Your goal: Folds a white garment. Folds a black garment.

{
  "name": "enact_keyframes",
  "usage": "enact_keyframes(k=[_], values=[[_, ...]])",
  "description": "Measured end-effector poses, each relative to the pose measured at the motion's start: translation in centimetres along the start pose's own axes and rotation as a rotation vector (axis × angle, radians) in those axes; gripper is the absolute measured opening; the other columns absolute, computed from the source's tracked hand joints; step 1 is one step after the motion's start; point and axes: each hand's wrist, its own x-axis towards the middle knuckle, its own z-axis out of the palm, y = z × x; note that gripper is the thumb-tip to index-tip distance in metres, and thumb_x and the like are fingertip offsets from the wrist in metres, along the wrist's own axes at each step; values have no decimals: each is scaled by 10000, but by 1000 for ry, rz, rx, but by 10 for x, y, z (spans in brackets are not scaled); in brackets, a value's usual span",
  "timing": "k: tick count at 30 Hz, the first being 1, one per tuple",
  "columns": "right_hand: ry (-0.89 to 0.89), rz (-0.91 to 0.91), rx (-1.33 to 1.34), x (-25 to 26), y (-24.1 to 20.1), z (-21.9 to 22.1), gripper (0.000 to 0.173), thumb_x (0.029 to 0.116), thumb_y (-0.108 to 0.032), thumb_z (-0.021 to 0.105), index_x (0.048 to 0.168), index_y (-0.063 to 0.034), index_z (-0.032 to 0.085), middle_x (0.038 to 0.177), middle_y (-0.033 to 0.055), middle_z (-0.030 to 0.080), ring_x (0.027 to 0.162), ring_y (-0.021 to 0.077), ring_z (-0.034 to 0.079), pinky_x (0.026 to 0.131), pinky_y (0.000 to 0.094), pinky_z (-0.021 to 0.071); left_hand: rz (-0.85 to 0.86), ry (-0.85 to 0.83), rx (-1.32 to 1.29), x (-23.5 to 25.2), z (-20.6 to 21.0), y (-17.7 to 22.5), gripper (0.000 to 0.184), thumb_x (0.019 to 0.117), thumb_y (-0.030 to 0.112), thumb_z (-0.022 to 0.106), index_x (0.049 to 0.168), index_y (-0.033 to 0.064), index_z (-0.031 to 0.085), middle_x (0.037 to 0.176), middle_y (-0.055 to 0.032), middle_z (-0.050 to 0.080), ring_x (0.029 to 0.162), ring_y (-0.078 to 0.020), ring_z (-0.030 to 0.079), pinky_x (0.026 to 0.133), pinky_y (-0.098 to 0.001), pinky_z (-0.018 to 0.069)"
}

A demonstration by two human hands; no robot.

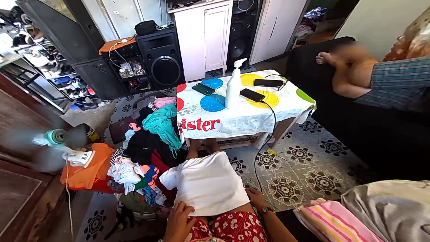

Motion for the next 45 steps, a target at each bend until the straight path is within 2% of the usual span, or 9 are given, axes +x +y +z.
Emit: enact_keyframes(k=[5, 10, 13, 16, 20, 28, 36, 41, 45], values=[[224, -164, 235, -2, -31, -49, 310, 1089, -112, 435, 1204, 135, 585, 1056, 252, 645, 915, 271, 654, 857, 445, 547, 72, 78, 53, 9, 11, 1, 280, 865, 266, 769, 1119, 150, 783, 1148, -177, 686, 1108, -401, 626, 934, -569, 492], [-149, -213, 197, -26, -97, -102, 212, 1099, -141, 412, 1025, -32, 578, 755, -2, 589, 635, 70, 583, 606, 268, 519, 132, -210, -138, 39, -9, 6, 224, 979, 169, 627, 1077, 10, 750, 1107, -184, 711, 1116, -350, 641, 1018, -559, 448], [-218, -114, 379, -26, -108, -96, 349, 1132, -241, 302, 1385, -60, 459, 975, 74, 698, 829, 167, 704, 731, 364, 599, 21, -170, -327, 51, -25, -5, 253, 1015, 140, 564, 1138, -46, 682, 1054, -209, 711, 1029, -325, 686, 969, -517, 521], [-191, 34, 232, 0, -75, -72, 512, 1128, -244, 360, 1591, -54, 252, 1456, 230, 539, 1305, 354, 556, 1044, 536, 449, -91, -153, -260, 54, -32, -19, 288, 1036, 175, 538, 1198, -26, 664, 1085, -218, 704, 1052, -348, 680, 973, -543, 508], [-152, 124, 82, 4, -43, -46, 369, 1116, -214, 419, 1298, 59, 587, 1206, 214, 667, 1051, 277, 661, 913, 457, 522, -103, -130, -281, 40, -23, -35, 298, 1028, 194, 564, 1174, -42, 671, 1059, -221, 703, 1019, -335, 685, 956, -522, 517], [-337, -15, 83, -25, -35, -45, 284, 1067, -227, 555, 1008, 28, 666, 828, 51, 669, 713, 95, 641, 708, 304, 570, -84, -55, -270, 25, -8, -33, 357, 914, 172, 708, 1199, -43, 685, 1203, -234, 675, 1151, -365, 648, 1033, -534, 487], [-495, 106, -152, -39, -42, -58, 196, 978, -122, 689, 1079, 33, 625, 902, 84, 623, 757, 135, 584, 723, 327, 521, -31, 75, -256, 17, 3, -27, 275, 884, 167, 746, 1093, -11, 735, 1083, -190, 725, 1061, -350, 686, 981, -543, 510], [-311, -350, 307, -48, -78, -80, 212, 973, -10, 528, 867, -90, 693, 804, -61, 710, 769, 36, 664, 771, 264, 569, 63, 224, -35, 23, 3, -18, 242, 819, 54, 734, 1056, 3, 733, 1026, -179, 746, 984, -366, 720, 890, -579, 536], [-72, -548, 657, -31, -164, -111, 215, 1056, -90, 364, 1019, -131, 571, 875, -57, 696, 842, 70, 680, 841, 295, 580, -141, 96, 122, 59, -37, -32, 294, 870, 25, 694, 1162, -8, 685, 1125, -230, 706, 1090, -423, 669, 976, -616, 485]])
